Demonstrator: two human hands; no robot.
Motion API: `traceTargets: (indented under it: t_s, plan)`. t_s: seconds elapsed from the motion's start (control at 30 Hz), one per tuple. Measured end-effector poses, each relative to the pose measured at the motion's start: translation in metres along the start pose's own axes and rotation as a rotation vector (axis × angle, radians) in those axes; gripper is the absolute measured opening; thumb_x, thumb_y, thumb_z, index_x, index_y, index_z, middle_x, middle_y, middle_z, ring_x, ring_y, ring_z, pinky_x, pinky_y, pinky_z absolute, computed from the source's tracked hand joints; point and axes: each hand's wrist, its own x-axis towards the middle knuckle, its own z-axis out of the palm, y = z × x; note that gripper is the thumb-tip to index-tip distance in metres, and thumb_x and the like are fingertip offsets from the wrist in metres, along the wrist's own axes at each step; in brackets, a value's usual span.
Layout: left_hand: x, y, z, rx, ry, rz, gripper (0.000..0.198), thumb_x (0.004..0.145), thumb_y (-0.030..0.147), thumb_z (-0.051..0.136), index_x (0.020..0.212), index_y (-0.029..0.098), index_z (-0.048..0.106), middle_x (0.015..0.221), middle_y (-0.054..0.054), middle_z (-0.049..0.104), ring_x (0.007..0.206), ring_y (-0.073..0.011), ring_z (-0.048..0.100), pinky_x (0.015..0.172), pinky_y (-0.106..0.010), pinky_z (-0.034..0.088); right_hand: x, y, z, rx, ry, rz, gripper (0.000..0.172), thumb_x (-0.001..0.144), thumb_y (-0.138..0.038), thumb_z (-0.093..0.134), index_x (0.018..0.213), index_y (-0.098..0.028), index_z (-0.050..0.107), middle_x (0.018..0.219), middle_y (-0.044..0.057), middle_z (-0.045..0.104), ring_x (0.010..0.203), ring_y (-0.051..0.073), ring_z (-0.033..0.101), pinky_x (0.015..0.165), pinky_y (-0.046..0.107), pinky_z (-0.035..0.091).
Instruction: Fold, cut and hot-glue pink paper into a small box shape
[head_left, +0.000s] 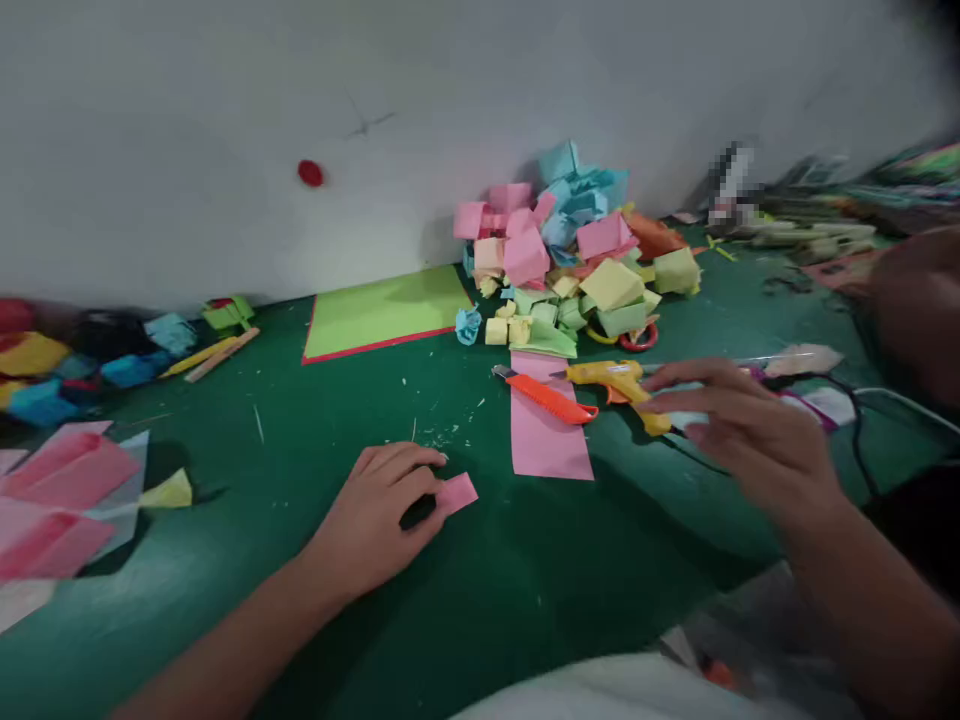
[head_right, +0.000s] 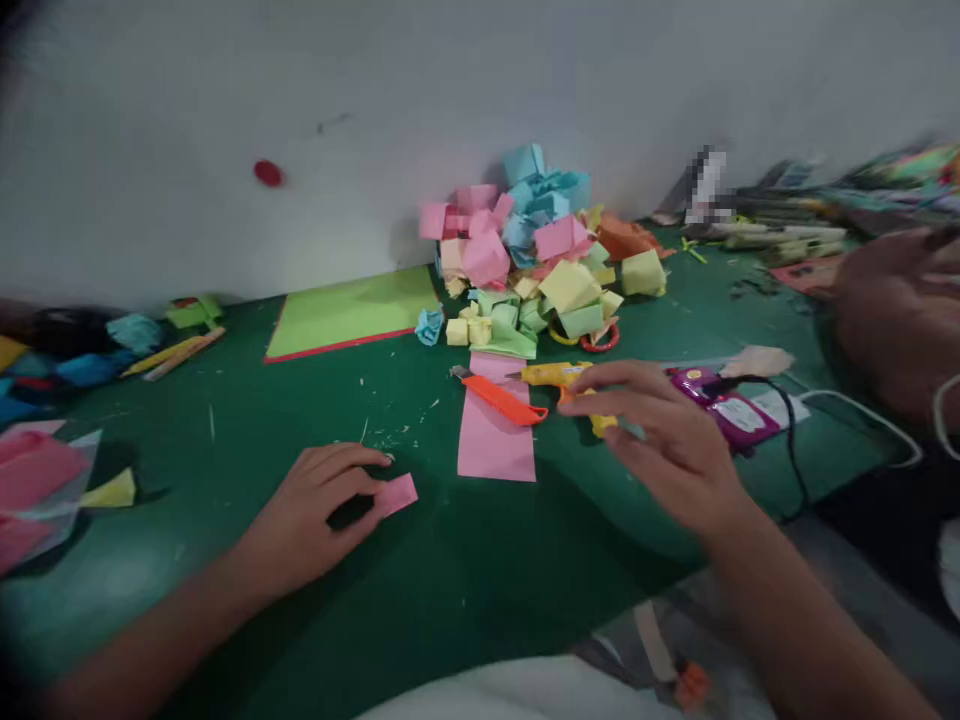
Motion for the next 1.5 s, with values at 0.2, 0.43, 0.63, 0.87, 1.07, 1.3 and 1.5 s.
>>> traceTargets:
  t_s: [0.2, 0.43, 0.63, 0.87, 1.07, 1.3, 1.5]
  plan:
    - [-0.002, -0.003, -0.001, 0.006, -0.004, 0.010, 0.010, 0.096, 0.026, 0.056, 0.094, 0.023, 0.065, 0.124, -0.006, 0.069, 0.119, -0.0275, 0.062, 0.099, -0.049, 0.047, -0.030, 0.055, -0.004, -0.597, 0.110, 0.036, 0.035, 0.085, -0.010, 0.052, 0.091, -0.030, 0.080, 0.108, 0.005, 0.072, 0.101, 0.026, 0.064, 0.090, 0.045, 0.042]
    - [-0.003, -0.004, -0.003, 0.024, 0.005, 0.013, 0.009, 0.096, 0.027, 0.057, 0.095, 0.023, 0.065, 0.124, -0.007, 0.069, 0.117, -0.0274, 0.063, 0.098, -0.048, 0.047, -0.038, 0.063, 0.004, -0.820, -0.046, 0.125, 0.058, 0.071, 0.005, 0.047, 0.099, -0.033, 0.081, 0.122, 0.004, 0.070, 0.108, 0.027, 0.059, 0.080, 0.042, 0.035]
    - [-0.001, -0.003, -0.002, 0.022, 0.014, 0.013, 0.008, 0.095, 0.027, 0.058, 0.096, 0.023, 0.065, 0.123, -0.006, 0.070, 0.116, -0.0271, 0.063, 0.097, -0.047, 0.047, -0.041, 0.074, 0.007, -0.743, -0.013, 0.152, 0.058, 0.070, 0.004, 0.046, 0.099, -0.032, 0.080, 0.121, 0.005, 0.069, 0.109, 0.027, 0.060, 0.089, 0.044, 0.039]
    - [-0.001, -0.004, -0.001, 0.022, 0.015, 0.013, 0.008, 0.095, 0.027, 0.058, 0.097, 0.024, 0.065, 0.123, -0.006, 0.070, 0.117, -0.0268, 0.063, 0.098, -0.047, 0.047, -0.041, 0.078, 0.011, -0.672, 0.004, 0.159, 0.056, 0.072, 0.004, 0.047, 0.099, -0.031, 0.080, 0.116, 0.005, 0.071, 0.109, 0.026, 0.061, 0.093, 0.045, 0.042]
    - [-0.001, -0.003, -0.002, 0.010, 0.026, 0.014, 0.008, 0.095, 0.027, 0.058, 0.096, 0.023, 0.065, 0.123, -0.006, 0.070, 0.116, -0.0263, 0.064, 0.098, -0.045, 0.046, -0.040, 0.076, 0.011, -0.710, 0.024, 0.106, 0.052, 0.072, 0.004, 0.046, 0.098, -0.028, 0.079, 0.114, 0.006, 0.071, 0.105, 0.026, 0.062, 0.087, 0.042, 0.041]
    - [0.000, 0.006, -0.004, 0.044, 0.036, -0.010, 0.004, 0.094, 0.022, 0.060, 0.092, 0.023, 0.064, 0.116, -0.003, 0.072, 0.113, -0.0246, 0.065, 0.095, -0.045, 0.038, -0.039, 0.075, 0.012, -0.727, 0.033, 0.073, 0.048, 0.074, 0.002, 0.047, 0.097, -0.028, 0.078, 0.113, 0.005, 0.070, 0.104, 0.026, 0.062, 0.089, 0.042, 0.042]
    - [0.000, 0.010, -0.003, -0.030, -0.001, -0.124, 0.002, 0.090, 0.022, 0.063, 0.091, 0.023, 0.062, 0.112, -0.002, 0.071, 0.112, -0.0246, 0.064, 0.095, -0.044, 0.035, -0.029, 0.045, 0.016, -0.798, 0.144, -0.050, 0.031, 0.083, -0.007, 0.054, 0.088, -0.026, 0.079, 0.123, 0.011, 0.062, 0.108, 0.030, 0.063, 0.094, 0.049, 0.042]
